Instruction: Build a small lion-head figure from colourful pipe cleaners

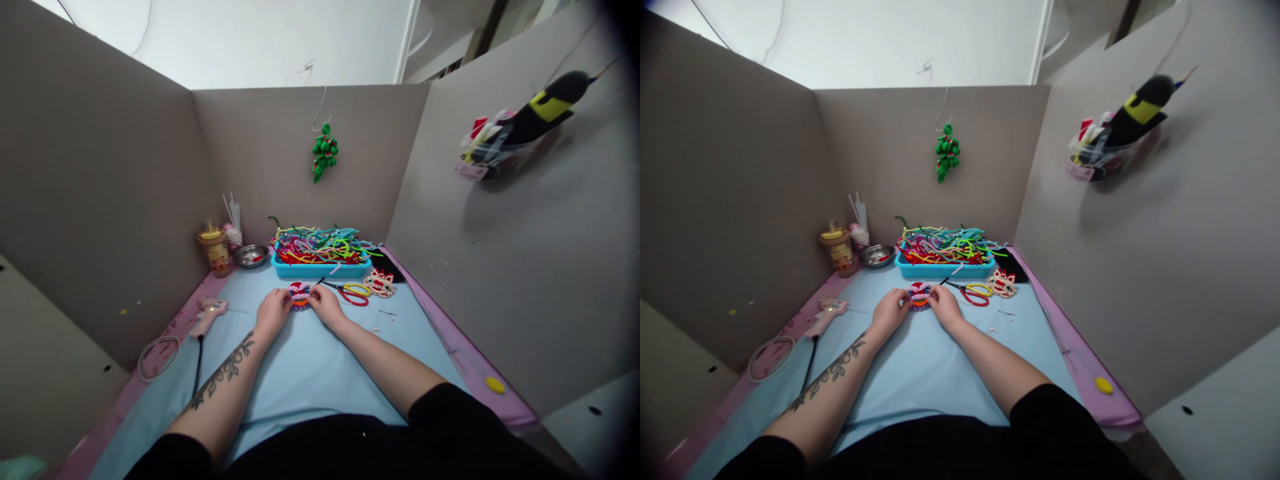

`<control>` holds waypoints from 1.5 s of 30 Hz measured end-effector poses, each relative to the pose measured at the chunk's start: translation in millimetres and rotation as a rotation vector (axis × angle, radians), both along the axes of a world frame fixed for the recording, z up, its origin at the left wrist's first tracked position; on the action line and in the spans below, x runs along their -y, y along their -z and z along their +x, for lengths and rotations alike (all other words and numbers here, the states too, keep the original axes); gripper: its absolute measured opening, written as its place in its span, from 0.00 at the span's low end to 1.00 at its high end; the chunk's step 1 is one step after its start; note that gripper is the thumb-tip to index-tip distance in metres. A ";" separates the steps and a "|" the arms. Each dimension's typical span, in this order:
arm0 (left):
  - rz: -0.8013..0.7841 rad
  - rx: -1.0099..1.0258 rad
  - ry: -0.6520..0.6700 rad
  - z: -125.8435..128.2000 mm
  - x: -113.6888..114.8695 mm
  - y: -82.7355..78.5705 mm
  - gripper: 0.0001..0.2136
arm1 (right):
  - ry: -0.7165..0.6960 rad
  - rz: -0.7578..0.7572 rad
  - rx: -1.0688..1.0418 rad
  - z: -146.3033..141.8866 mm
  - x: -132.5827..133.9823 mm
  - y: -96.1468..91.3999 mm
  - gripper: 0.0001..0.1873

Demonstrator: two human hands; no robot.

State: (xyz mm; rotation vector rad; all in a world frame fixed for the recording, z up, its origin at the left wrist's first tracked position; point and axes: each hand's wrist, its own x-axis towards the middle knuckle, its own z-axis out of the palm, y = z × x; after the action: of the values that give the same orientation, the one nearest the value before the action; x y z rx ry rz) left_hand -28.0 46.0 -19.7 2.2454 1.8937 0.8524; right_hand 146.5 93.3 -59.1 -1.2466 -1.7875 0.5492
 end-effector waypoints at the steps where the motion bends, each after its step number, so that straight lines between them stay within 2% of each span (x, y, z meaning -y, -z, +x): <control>1: 0.007 0.005 0.006 -0.5 -0.4 0.4 0.04 | -0.005 0.005 -0.002 -0.1 0.3 -0.1 0.04; 9: 0.021 0.061 0.059 -4.2 -6.5 3.2 0.05 | -0.044 0.064 0.003 -0.3 -1.0 2.7 0.02; 16: 0.067 0.072 0.177 -8.1 -11.0 9.6 0.11 | -0.034 0.061 0.016 -0.4 -1.4 2.4 0.02; 21: -0.007 0.032 0.156 -7.5 -11.9 10.1 0.13 | -0.032 0.041 0.000 -0.8 -0.9 1.9 0.02; 28: 0.050 0.051 0.175 -6.6 -12.0 11.5 0.14 | -0.007 0.022 -0.039 -1.0 0.2 2.8 0.04; 36: 0.011 -0.031 0.155 -5.6 -10.7 9.6 0.14 | -0.058 0.071 -0.003 0.0 1.3 0.3 0.03; 45: 0.012 -0.053 0.175 -5.4 -10.3 8.7 0.14 | -0.039 0.059 -0.002 -1.2 2.1 -1.9 0.03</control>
State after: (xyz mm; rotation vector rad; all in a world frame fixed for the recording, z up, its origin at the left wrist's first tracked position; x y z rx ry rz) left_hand -33.4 56.3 -28.4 2.4194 1.6846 0.7876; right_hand 145.2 91.2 -57.2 -1.1727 -1.8165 0.5165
